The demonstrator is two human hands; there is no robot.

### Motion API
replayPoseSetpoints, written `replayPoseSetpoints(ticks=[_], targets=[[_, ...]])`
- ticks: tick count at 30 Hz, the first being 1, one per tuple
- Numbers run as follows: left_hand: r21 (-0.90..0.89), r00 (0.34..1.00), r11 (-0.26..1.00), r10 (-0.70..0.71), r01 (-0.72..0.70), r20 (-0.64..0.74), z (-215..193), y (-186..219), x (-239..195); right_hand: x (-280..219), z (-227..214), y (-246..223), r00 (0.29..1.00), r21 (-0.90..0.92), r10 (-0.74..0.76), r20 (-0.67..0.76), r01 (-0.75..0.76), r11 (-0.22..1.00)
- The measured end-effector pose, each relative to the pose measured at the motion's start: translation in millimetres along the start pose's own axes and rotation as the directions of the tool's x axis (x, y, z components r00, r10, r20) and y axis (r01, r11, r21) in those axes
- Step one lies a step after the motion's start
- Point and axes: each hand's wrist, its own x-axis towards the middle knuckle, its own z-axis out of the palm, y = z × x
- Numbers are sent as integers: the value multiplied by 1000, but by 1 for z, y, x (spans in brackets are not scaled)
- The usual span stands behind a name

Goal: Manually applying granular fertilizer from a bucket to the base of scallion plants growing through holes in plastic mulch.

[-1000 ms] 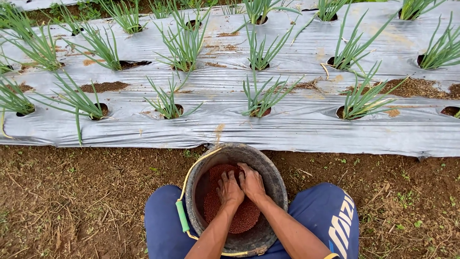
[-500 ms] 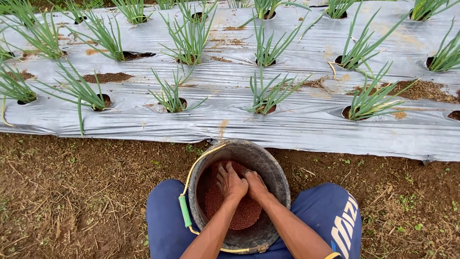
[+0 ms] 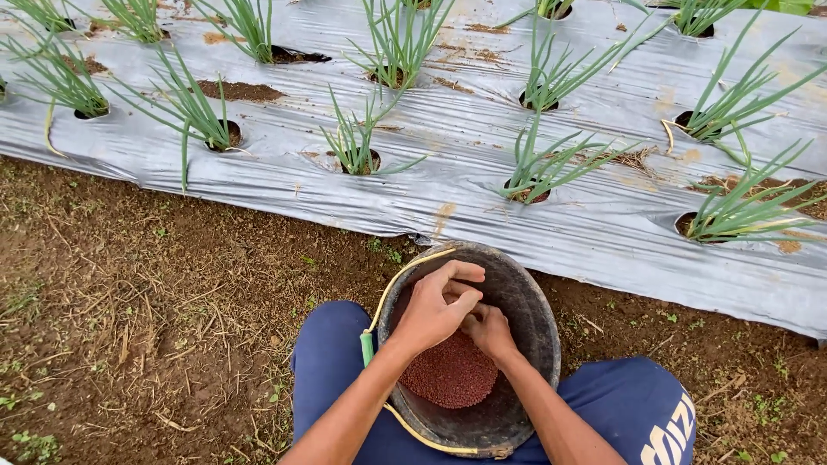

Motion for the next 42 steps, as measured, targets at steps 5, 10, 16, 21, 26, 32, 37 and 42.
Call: replayPoseSetpoints(ticks=[5,10,16,21,26,32,37,42], targets=[[-41,941,984,153,-173,-302,-78,17,47,-31,18,-46,966,451,254,-48,-206,868],[348,967,918,-112,189,-229,-122,-65,143,-77,35,-134,940,538,324,-110,-217,815],[519,977,837,-83,175,-195,-128,-108,213,-34,8,-192,955,489,152,-255,-8,872],[198,940,980,49,20,-338,-146,-77,188,90,-5,-188,987,478,-25,-156,98,873],[98,920,995,34,4,-391,-156,-84,188,204,72,-200,1000,408,-13,27,1,913],[95,928,995,25,11,-371,-162,-89,190,335,141,-196,994,363,-108,-32,113,925],[111,928,994,44,-3,-369,-163,-117,201,371,154,-185,993,216,-64,-98,84,973],[131,927,991,64,-16,-371,-164,-121,201,293,136,-213,991,118,-91,-94,102,988]])
